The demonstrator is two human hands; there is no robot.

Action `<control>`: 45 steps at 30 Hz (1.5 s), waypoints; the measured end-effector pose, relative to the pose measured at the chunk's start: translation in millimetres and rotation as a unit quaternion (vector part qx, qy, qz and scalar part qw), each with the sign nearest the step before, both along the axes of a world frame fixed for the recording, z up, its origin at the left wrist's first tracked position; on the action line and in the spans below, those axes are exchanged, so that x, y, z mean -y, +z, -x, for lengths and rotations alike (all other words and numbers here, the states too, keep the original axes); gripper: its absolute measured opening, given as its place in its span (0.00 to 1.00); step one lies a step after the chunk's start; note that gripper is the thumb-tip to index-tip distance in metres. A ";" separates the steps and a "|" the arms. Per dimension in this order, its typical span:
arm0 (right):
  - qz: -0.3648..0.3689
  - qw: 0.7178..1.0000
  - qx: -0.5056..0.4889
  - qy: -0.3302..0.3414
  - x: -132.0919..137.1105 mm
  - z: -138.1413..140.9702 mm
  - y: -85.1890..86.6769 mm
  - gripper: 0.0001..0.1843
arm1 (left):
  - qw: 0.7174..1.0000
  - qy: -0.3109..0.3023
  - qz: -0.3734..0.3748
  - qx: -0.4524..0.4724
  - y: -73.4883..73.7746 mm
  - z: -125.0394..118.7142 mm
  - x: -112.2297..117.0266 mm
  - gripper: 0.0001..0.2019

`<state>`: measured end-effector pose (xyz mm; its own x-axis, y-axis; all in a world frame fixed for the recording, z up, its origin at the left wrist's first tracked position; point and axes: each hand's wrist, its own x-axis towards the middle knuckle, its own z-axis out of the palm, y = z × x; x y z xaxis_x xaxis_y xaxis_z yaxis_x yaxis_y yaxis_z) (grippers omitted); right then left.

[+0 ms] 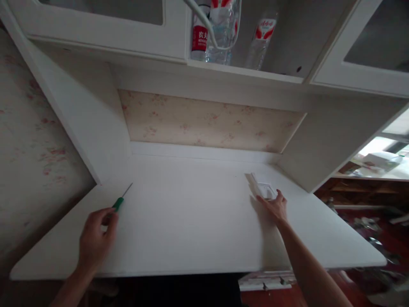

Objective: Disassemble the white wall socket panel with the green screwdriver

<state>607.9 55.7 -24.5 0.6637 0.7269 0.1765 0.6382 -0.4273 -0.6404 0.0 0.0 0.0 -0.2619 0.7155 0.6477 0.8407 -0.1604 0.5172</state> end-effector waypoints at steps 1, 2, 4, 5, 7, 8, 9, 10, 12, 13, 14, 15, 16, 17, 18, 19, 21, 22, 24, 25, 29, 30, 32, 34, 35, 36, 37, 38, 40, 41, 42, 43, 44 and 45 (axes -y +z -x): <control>0.000 1.000 0.008 0.003 -3.0 -0.5 -0.6 0.62 | 0.999 -0.035 -0.008 -0.005 1.4 -12.8 -2.4 0.14; 0.000 1.000 0.015 0.003 -5.3 -0.8 -1.1 0.61 | 0.997 -0.076 -0.012 -0.012 2.9 -25.9 -4.7 0.13; 0.003 1.000 0.026 -0.010 -8.1 -0.7 -1.5 0.60 | 0.988 -0.153 0.009 -0.011 6.1 -52.3 -8.8 0.11; 0.006 0.999 0.028 -0.021 -8.7 0.0 -1.3 0.59 | 0.982 -0.184 0.036 0.001 7.7 -65.4 -10.5 0.11; 0.006 0.999 0.027 -0.042 -8.6 3.9 -0.1 0.58 | 0.963 -0.251 0.093 0.017 10.5 -90.6 -14.3 0.10; 0.000 0.998 0.026 -0.050 -8.0 7.7 0.7 0.58 | 0.952 -0.282 0.120 0.021 11.4 -102.7 -16.8 0.10; -0.011 0.998 0.024 -0.054 -7.3 13.2 1.7 0.58 | 0.939 -0.311 0.143 0.021 12.0 -114.4 -19.8 0.11; -0.025 0.998 0.021 -0.055 -6.7 20.6 2.9 0.57 | 0.927 -0.338 0.158 0.013 12.0 -125.7 -23.7 0.11; -0.051 0.998 0.015 -0.037 -6.0 41.4 5.5 0.56 | 0.908 -0.382 0.171 -0.011 10.3 -147.4 -33.8 0.12; -0.066 0.998 0.012 -0.017 -6.3 54.8 7.0 0.56 | 0.902 -0.395 0.175 -0.019 8.3 -157.6 -39.8 0.13; -0.077 0.997 0.009 0.004 -7.1 69.7 8.4 0.55 | 0.897 -0.403 0.179 -0.023 5.7 -167.3 -46.1 0.15; -0.086 0.996 0.002 0.027 -8.3 85.9 9.6 0.55 | 0.895 -0.407 0.182 -0.024 2.3 -176.1 -52.5 0.17; -0.094 0.994 -0.006 0.050 -10.0 102.8 10.5 0.54 | 0.894 -0.410 0.182 -0.023 -1.7 -183.8 -58.8 0.20; -0.103 0.992 -0.016 0.077 -11.9 120.2 10.9 0.53 | 0.895 -0.408 0.180 -0.021 -6.2 -190.3 -64.5 0.23; -0.111 0.989 -0.024 0.098 -14.1 137.5 10.9 0.52 | 0.897 -0.404 0.180 -0.021 -11.1 -195.2 -69.7 0.27; -0.117 0.986 -0.030 0.117 -16.2 154.4 10.4 0.51 | 0.901 -0.394 0.181 -0.018 -16.2 -198.4 -74.2 0.30; -0.120 0.980 -0.042 0.155 -20.0 185.8 7.7 0.50 | 0.908 -0.374 0.188 -0.012 -26.0 -199.5 -81.1 0.36; -0.126 0.976 -0.050 0.168 -21.5 199.8 5.8 0.49 | 0.912 -0.364 0.189 -0.010 -30.4 -197.8 -83.8 0.39; -0.135 0.970 -0.064 0.191 -23.4 223.7 1.5 0.48 | 0.919 -0.347 0.186 -0.010 -37.4 -191.6 -88.3 0.42; -0.140 0.967 -0.071 0.199 -23.8 233.2 -0.7 0.47 | 0.922 -0.339 0.184 -0.012 -40.0 -187.9 -90.4 0.42; -0.143 0.958 -0.080 0.235 -21.3 254.6 -7.2 0.45 | 0.928 -0.321 0.190 -0.010 -44.3 -178.0 -97.2 0.43; -0.143 0.956 -0.077 0.244 -19.8 256.3 -8.1 0.44 | 0.928 -0.321 0.189 -0.010 -44.4 -177.4 -98.2 0.42; -0.143 0.953 -0.075 0.257 -16.5 256.7 -9.4 0.44 | 0.928 -0.322 0.185 -0.011 -43.7 -178.0 -99.0 0.40; -0.140 0.950 -0.083 0.266 -13.0 254.9 -10.1 0.43 | 0.929 -0.320 0.184 -0.005 -41.4 -179.3 -98.6 0.39; -0.136 0.949 -0.090 0.270 -11.2 253.6 -10.4 0.42 | 0.929 -0.321 0.183 0.003 -39.6 -179.6 -98.2 0.39; -0.130 0.947 -0.099 0.275 -9.6 252.2 -10.6 0.40 | 0.928 -0.324 0.182 0.016 -37.3 -179.5 -97.8 0.38; -0.124 0.945 -0.109 0.282 -8.1 250.8 -10.7 0.38 | 0.926 -0.330 0.181 0.033 -34.5 -179.1 -97.4 0.36; -0.118 0.942 -0.120 0.291 -6.7 249.4 -10.8 0.36 | 0.922 -0.339 0.181 0.052 -31.4 -178.5 -97.1 0.34; -0.116 0.932 -0.146 0.312 -4.5 246.9 -10.7 0.30 | 0.912 -0.358 0.181 0.090 -24.9 -177.0 -96.7 0.31; -0.120 0.926 -0.158 0.322 -3.7 245.8 -10.6 0.27 | 0.907 -0.365 0.182 0.104 -21.8 -176.3 -96.5 0.30; -0.125 0.920 -0.168 0.331 -3.1 244.9 -10.5 0.25 | 0.903 -0.371 0.184 0.115 -19.0 -175.9 -96.3 0.29; -0.129 0.916 -0.175 0.338 -2.7 244.1 -10.6 0.23 | 0.899 -0.376 0.186 0.121 -16.7 -175.7 -96.1 0.29; -0.132 0.913 -0.179 0.342 -2.5 243.6 -10.7 0.23 | 0.897 -0.381 0.188 0.125 -14.9 -175.6 -95.9 0.28; -0.135 0.911 -0.180 0.345 -2.5 243.2 -10.8 0.22 | 0.895 -0.384 0.190 0.127 -13.6 -175.6 -95.7 0.28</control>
<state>364.7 58.2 -35.4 0.1158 0.9554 0.2717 0.4241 0.1998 -0.8833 175.6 95.7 -13.6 0.2977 0.9031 0.3094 0.4060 -0.4131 0.8152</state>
